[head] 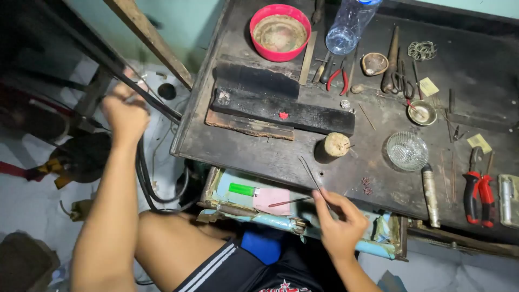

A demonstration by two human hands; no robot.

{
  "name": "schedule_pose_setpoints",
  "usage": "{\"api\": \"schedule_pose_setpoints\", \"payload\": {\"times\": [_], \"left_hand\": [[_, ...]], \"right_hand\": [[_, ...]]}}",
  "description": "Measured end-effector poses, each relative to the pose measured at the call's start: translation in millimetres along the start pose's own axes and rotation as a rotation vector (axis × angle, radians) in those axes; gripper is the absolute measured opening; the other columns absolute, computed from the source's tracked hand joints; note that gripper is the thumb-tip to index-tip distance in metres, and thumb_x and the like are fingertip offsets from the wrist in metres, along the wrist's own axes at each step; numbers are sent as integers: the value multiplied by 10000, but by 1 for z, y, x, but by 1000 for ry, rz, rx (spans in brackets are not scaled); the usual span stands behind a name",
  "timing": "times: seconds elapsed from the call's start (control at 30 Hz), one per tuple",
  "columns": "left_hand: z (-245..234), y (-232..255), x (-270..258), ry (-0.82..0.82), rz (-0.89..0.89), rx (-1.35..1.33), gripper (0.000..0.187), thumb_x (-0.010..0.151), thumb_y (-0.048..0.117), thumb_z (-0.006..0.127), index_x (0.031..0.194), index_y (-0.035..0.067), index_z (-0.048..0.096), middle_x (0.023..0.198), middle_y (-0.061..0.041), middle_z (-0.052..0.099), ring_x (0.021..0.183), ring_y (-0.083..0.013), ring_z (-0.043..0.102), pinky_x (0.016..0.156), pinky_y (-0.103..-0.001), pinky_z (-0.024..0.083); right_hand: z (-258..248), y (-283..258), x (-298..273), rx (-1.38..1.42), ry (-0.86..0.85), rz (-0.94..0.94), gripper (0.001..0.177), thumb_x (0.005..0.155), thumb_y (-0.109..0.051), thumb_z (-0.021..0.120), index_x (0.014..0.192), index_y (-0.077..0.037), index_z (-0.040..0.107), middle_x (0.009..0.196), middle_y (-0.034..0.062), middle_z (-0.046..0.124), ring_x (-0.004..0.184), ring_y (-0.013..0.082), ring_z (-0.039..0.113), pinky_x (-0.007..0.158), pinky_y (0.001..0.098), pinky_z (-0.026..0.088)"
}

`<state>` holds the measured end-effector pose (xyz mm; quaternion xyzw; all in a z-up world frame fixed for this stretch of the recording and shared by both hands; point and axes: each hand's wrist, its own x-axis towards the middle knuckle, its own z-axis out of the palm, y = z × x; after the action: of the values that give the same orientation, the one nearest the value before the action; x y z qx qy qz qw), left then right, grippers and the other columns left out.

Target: The person is soldering small jewelry components on a soldering block using a blowtorch and tweezers.

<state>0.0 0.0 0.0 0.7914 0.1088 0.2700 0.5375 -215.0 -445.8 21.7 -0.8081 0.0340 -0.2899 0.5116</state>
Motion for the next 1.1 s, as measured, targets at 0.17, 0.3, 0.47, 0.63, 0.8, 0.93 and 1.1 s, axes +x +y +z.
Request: {"api": "schedule_pose_setpoints", "payload": {"times": [0.17,0.3,0.47,0.63,0.8,0.93,1.1], "left_hand": [[42,-38,35,-343,83,78,209,1039,228,664,977,31,630,808,-66,730,574,-129,578,524,-267,436],[55,-58,17,-377,-84,63,213,982,291,755,1015,86,706,940,-60,755,813,-134,689,726,-288,523],[28,-80,-23,-305,-10,187,222,918,142,627,1075,76,768,986,-86,765,895,-170,708,782,-300,540],[-11,-25,-93,339,-63,-43,116,1057,95,634,1162,66,674,941,-90,715,668,-135,688,586,-258,636],[29,107,-253,-272,242,-6,214,921,244,685,890,55,779,983,-115,795,951,-247,757,943,-384,581],[65,184,-266,-624,193,-150,242,967,169,637,1137,11,705,1051,-149,774,837,-209,789,763,-299,652],[106,177,-222,-566,272,-160,276,1031,177,532,768,108,579,665,-41,636,594,-217,619,599,-373,455]], "right_hand": [[-42,18,-39,-15,87,110,143,821,13,823,768,9,690,886,138,765,875,177,745,867,288,604],[-63,16,-50,-1,153,241,199,824,53,802,702,18,649,860,161,758,902,226,767,829,297,638],[-66,19,-48,10,102,178,243,829,32,805,684,-11,615,881,153,761,897,213,763,816,298,623],[-43,11,-40,172,65,135,267,837,60,773,701,-17,557,899,181,751,914,242,763,839,327,637],[11,-25,-23,189,-22,-60,231,778,43,829,680,-40,638,834,141,753,769,206,748,758,284,604],[46,-37,-20,204,-37,-165,201,763,10,855,736,-44,664,865,153,763,804,214,762,781,286,605],[40,-45,-1,68,-160,-182,142,813,-44,830,950,-56,793,1024,145,781,966,213,780,944,304,616]]}}
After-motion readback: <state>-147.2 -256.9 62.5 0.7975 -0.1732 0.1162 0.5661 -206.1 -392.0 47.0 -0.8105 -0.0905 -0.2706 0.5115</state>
